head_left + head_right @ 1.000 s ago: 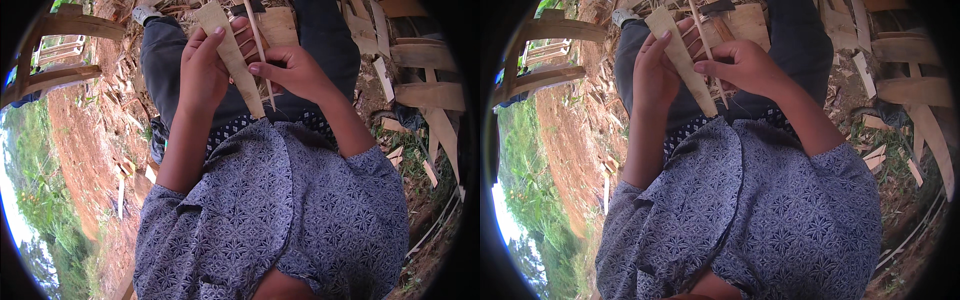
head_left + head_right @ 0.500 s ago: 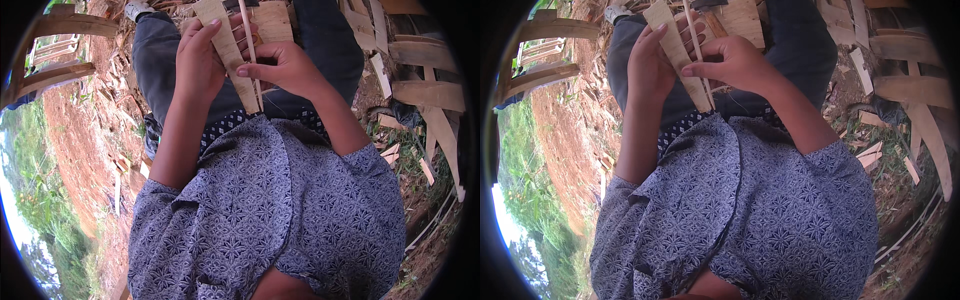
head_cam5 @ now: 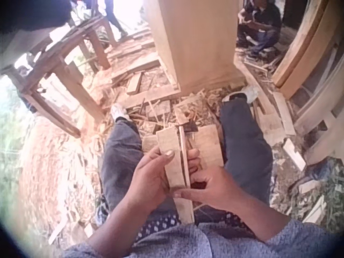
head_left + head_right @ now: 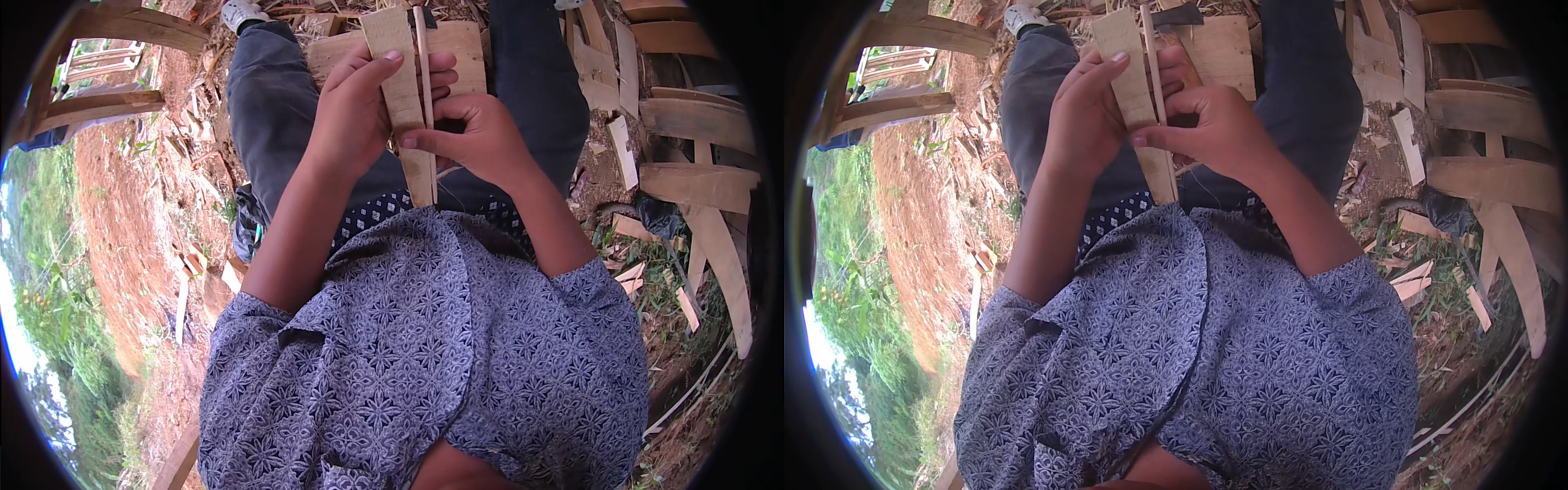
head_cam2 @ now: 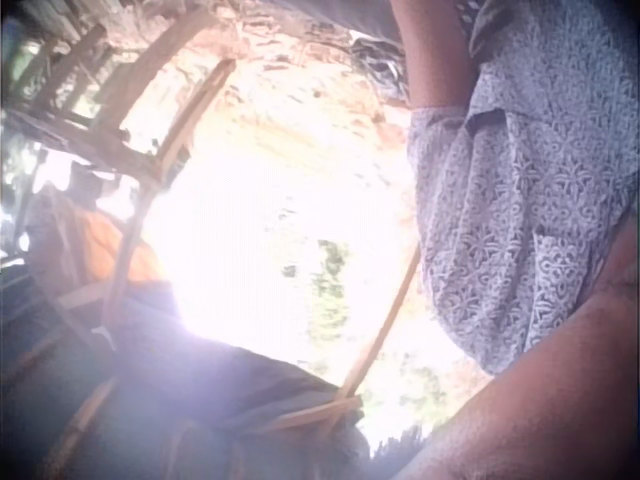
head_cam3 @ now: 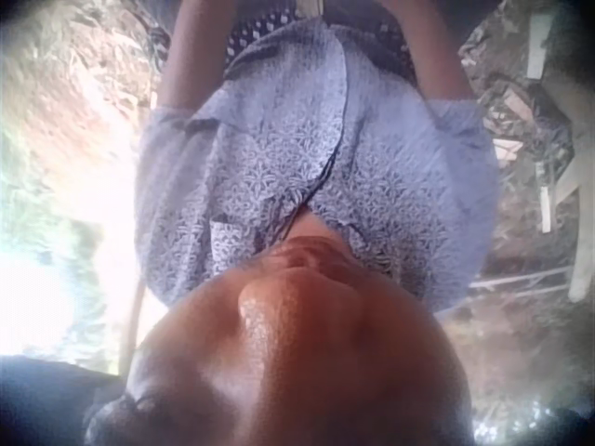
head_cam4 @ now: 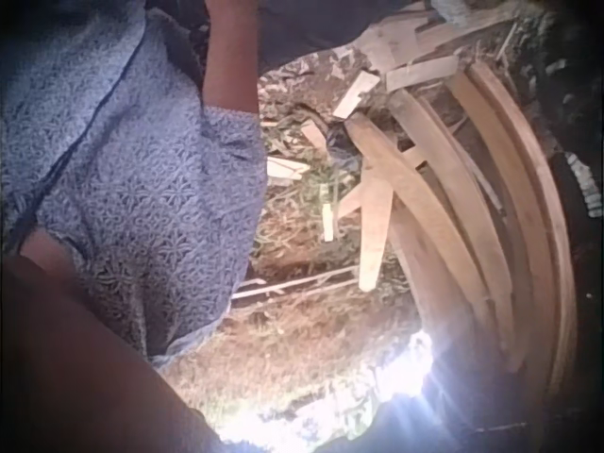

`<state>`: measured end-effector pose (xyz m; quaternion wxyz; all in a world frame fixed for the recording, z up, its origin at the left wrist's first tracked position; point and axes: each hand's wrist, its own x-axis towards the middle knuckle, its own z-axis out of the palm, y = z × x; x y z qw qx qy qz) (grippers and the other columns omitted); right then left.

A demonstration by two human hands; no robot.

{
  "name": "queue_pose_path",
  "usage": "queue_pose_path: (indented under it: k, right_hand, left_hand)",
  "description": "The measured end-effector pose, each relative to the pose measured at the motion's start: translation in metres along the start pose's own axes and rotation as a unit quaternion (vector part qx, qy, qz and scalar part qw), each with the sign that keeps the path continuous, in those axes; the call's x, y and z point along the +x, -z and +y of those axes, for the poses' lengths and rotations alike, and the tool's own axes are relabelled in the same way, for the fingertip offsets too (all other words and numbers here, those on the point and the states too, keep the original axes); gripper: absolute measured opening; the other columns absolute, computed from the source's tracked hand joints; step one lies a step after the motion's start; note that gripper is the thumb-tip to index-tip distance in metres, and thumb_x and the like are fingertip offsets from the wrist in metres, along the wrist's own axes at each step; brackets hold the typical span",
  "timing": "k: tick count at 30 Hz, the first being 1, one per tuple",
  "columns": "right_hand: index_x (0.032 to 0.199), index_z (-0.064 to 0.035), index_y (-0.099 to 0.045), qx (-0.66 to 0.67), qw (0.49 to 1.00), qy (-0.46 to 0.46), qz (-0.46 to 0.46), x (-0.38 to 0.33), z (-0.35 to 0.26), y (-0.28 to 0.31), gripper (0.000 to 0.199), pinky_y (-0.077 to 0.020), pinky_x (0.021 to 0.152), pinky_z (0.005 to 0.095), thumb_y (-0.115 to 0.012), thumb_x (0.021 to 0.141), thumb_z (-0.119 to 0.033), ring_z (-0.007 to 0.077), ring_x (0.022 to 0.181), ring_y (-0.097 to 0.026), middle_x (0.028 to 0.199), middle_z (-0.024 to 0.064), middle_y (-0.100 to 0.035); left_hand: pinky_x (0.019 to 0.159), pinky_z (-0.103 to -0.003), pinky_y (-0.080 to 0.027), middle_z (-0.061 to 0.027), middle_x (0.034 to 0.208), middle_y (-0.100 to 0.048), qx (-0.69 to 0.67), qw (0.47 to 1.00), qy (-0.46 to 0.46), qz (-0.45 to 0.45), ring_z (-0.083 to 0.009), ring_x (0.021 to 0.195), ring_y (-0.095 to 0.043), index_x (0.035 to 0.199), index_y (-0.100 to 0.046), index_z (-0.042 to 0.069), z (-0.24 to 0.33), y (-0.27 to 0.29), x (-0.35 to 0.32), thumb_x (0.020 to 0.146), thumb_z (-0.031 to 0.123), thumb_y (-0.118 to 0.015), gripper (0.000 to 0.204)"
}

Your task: The person saws a small piece of wood on a wooden workbench using a hand saw. They then sit on the ground and use a hammer to split the wood further.

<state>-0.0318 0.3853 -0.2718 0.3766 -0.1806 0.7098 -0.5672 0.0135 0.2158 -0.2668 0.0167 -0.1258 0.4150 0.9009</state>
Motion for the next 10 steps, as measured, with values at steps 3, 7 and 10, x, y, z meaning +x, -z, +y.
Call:
queue_pose_path:
  k: [3, 7, 10]
  right_hand:
    - [0.091, 0.0011, -0.076, -0.011, 1.000, 0.004, -0.004, 0.0011, 0.0030, 0.0005, 0.032, -0.0530, 0.056, 0.0226, -0.087, 0.081, -0.027, 0.0072, 0.061, -0.065, 0.070, 0.0024, -0.069]
    - [0.097, -0.0008, -0.077, 0.021, 1.000, 0.022, 0.003, 0.0025, 0.0050, -0.0029, 0.030, -0.0501, 0.056, 0.0224, -0.086, 0.082, -0.025, 0.0065, 0.061, -0.063, 0.070, 0.0017, -0.068]
    - [0.101, -0.0021, -0.078, 0.025, 0.999, 0.023, 0.009, 0.0034, 0.0040, -0.0050, 0.031, -0.0500, 0.056, 0.0221, -0.086, 0.082, -0.025, 0.0066, 0.062, -0.064, 0.070, 0.0016, -0.068]
  left_hand:
    - [0.091, -0.046, -0.059, -0.0216, 0.117, -0.066, 0.007, 1.000, -0.003, 0.000, -0.0329, 0.108, -0.068, 0.130, -0.048, -0.007, -0.0014, -0.0001, -0.0016, 0.102, 0.016, -0.044, 0.036]
    - [0.089, -0.044, -0.060, -0.0188, 0.116, -0.066, 0.007, 1.000, -0.014, -0.011, -0.0300, 0.105, -0.069, 0.131, -0.048, -0.004, -0.0043, 0.0053, 0.0000, 0.103, 0.016, -0.045, 0.035]
    - [0.086, -0.041, -0.061, -0.0191, 0.114, -0.066, 0.019, 0.999, -0.028, -0.005, -0.0310, 0.103, -0.069, 0.134, -0.046, 0.001, -0.0016, 0.0010, -0.0013, 0.103, 0.014, -0.044, 0.033]
